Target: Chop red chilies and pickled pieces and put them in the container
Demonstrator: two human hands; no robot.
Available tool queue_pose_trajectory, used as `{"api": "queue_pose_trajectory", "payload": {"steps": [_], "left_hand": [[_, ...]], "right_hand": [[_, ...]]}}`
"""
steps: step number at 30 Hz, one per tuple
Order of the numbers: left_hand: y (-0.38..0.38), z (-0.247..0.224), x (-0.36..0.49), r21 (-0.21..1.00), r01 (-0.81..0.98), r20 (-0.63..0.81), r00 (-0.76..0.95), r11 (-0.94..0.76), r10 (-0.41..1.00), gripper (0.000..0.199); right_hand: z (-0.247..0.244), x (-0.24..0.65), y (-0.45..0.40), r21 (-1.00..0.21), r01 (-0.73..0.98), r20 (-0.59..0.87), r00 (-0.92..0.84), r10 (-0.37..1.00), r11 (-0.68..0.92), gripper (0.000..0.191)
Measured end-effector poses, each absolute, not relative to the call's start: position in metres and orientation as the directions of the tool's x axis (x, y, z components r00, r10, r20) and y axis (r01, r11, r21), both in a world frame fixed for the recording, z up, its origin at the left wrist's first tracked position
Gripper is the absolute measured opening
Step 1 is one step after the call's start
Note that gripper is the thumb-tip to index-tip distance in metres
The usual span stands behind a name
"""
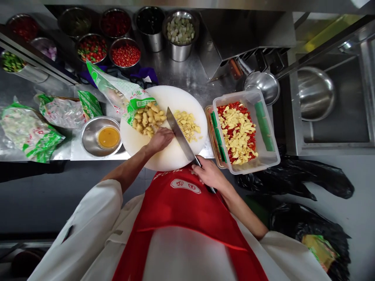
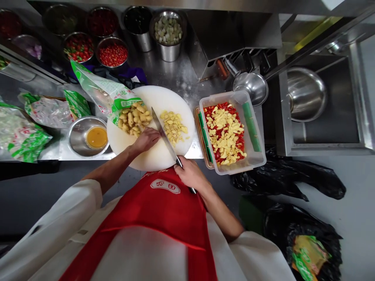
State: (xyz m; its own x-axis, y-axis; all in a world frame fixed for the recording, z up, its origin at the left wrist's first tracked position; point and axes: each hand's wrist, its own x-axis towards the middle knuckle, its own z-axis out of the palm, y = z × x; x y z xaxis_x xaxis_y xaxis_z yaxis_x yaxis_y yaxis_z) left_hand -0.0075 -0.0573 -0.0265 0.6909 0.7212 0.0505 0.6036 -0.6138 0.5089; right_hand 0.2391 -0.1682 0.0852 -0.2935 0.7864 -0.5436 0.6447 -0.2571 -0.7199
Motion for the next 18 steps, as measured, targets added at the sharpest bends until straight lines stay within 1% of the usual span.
{"api": "queue_pose_trajectory", "payload": {"steps": [4,7,10,11,12,14,16,17,18], "left_hand": [[-0.058,-0.029,-0.006,0.502,0.604,0.063,0.688,-0.619,0.723,0.030],[-0.060,-0.024,-0.001,0.517,0.601,0.061,0.684,-0.609,0.727,0.028],[-0.065,-0.010,-0.006,0.558,0.591,0.086,0.657,-0.583,0.749,0.026],[-0.066,-0.005,-0.012,0.573,0.609,0.111,0.606,-0.549,0.788,0.025],[-0.068,0.001,-0.020,0.590,0.643,0.141,0.514,-0.489,0.846,0.024],[-0.071,0.010,-0.041,0.625,0.727,0.180,0.221,-0.285,0.958,0.024],[-0.075,0.014,-0.062,0.642,0.764,0.171,-0.059,-0.066,0.984,0.023],[-0.077,0.015,-0.069,0.639,0.769,0.150,-0.125,0.000,0.981,0.023],[-0.080,0.014,-0.072,0.626,0.779,0.124,-0.127,0.022,0.984,0.022]], "right_hand": [[0.069,0.229,-0.165,-0.714,0.621,-0.569,-0.244,0.785,-0.325,0.007],[0.058,0.221,-0.161,-0.742,0.529,-0.583,-0.206,0.786,-0.411,0.006],[0.061,0.229,-0.164,-0.772,0.438,-0.581,-0.194,0.790,-0.460,0.006],[0.065,0.237,-0.167,-0.779,0.428,-0.574,-0.195,0.795,-0.458,0.006],[0.070,0.246,-0.170,-0.779,0.430,-0.575,-0.198,0.794,-0.457,0.006],[0.078,0.267,-0.176,-0.758,0.465,-0.599,-0.217,0.771,-0.457,0.010],[0.083,0.286,-0.182,-0.736,0.512,-0.625,-0.264,0.735,-0.442,0.012],[0.084,0.294,-0.184,-0.731,0.528,-0.634,-0.292,0.716,-0.432,0.013],[0.083,0.300,-0.186,-0.731,0.534,-0.641,-0.325,0.696,-0.424,0.012]]}}
